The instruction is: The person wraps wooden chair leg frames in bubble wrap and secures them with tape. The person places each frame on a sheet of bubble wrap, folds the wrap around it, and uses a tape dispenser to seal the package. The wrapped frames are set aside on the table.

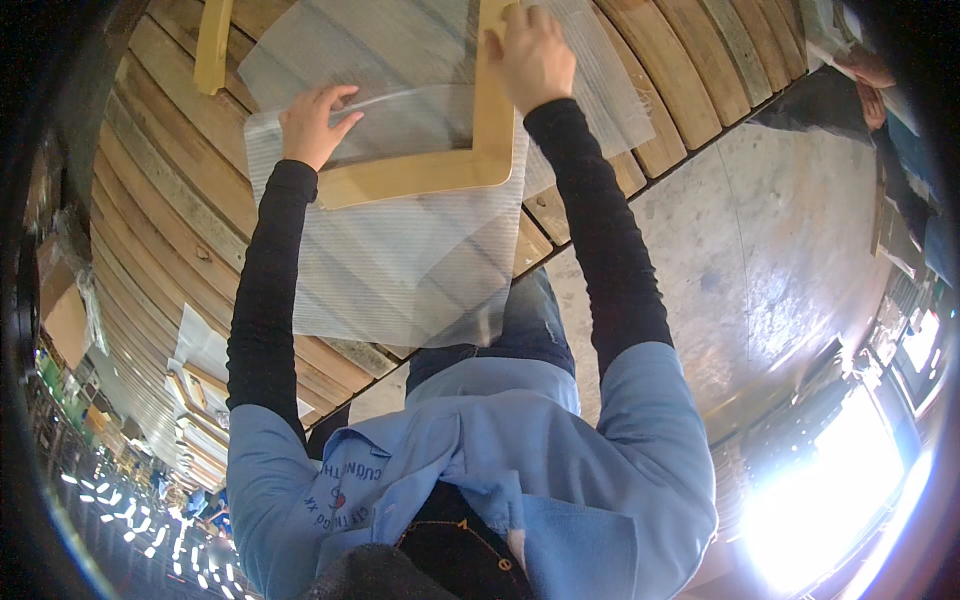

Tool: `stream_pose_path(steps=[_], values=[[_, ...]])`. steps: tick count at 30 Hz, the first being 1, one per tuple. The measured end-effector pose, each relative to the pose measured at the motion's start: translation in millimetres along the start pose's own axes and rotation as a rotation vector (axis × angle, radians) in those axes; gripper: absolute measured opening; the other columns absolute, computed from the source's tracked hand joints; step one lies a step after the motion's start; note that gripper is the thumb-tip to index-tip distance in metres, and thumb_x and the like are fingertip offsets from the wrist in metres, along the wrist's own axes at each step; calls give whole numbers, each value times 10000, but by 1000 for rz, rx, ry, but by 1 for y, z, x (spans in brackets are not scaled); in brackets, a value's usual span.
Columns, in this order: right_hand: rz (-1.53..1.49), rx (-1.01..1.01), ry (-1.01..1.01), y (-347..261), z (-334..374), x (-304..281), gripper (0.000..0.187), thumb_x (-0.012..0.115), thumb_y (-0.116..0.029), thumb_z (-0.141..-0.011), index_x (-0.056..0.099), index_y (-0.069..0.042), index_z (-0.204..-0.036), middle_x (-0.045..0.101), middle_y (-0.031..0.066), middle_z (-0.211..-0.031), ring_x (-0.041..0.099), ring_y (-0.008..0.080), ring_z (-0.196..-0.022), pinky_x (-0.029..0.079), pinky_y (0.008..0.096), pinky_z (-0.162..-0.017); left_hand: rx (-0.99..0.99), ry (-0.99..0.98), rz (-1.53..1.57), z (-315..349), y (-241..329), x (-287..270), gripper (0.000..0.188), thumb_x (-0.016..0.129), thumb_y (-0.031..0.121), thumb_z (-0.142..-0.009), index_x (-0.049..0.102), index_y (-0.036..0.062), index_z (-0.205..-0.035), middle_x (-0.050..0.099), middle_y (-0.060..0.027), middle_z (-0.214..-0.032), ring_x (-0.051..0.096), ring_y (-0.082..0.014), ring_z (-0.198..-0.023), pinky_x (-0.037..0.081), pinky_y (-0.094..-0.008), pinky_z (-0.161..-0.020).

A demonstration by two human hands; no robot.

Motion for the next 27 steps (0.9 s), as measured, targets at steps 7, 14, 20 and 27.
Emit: stream_pose_path(steps=[7,14,20,27], values=[[-7,-739,-254,-78,49,61,214,713,-267,-892,663,-179,-1081,664,9,-1077,632,209,-1094,562,390,-894,411,254,35,26,39,-42,176,758,267,-854,635,193,-956,632,18,-893,625,-225,-902,425,-459,-886],[-229,-814,-334,-81,116,4,158,643,-173,-910,625,-115,-1056,621,36,-982,649,220,-951,560,359,-777,446,88,195,104,62,-33,165,721,107,-860,593,129,-962,605,-48,-867,629,-267,-804,494,-386,-696],[-187,-1020,-139,-79,182,5,246,640,-135,-834,619,-98,-1077,596,14,-975,620,176,-973,519,307,-795,414,71,190,153,64,17,250,746,98,-839,575,149,-1015,593,-44,-872,611,-267,-792,496,-381,-669],[-122,-1156,-21,-71,201,22,219,678,-153,-785,612,-149,-993,573,-12,-936,613,155,-915,501,293,-794,332,344,20,237,64,70,535,716,239,-858,540,223,-1363,518,-78,-1343,503,-285,-1275,281,-668,-1033]])
Point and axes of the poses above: each hand's wrist, its own z-axis away from the middle knuckle, its own x-axis out of the palm, y = z × x, the point moved 9 cm from there along -z, towards the middle knuckle
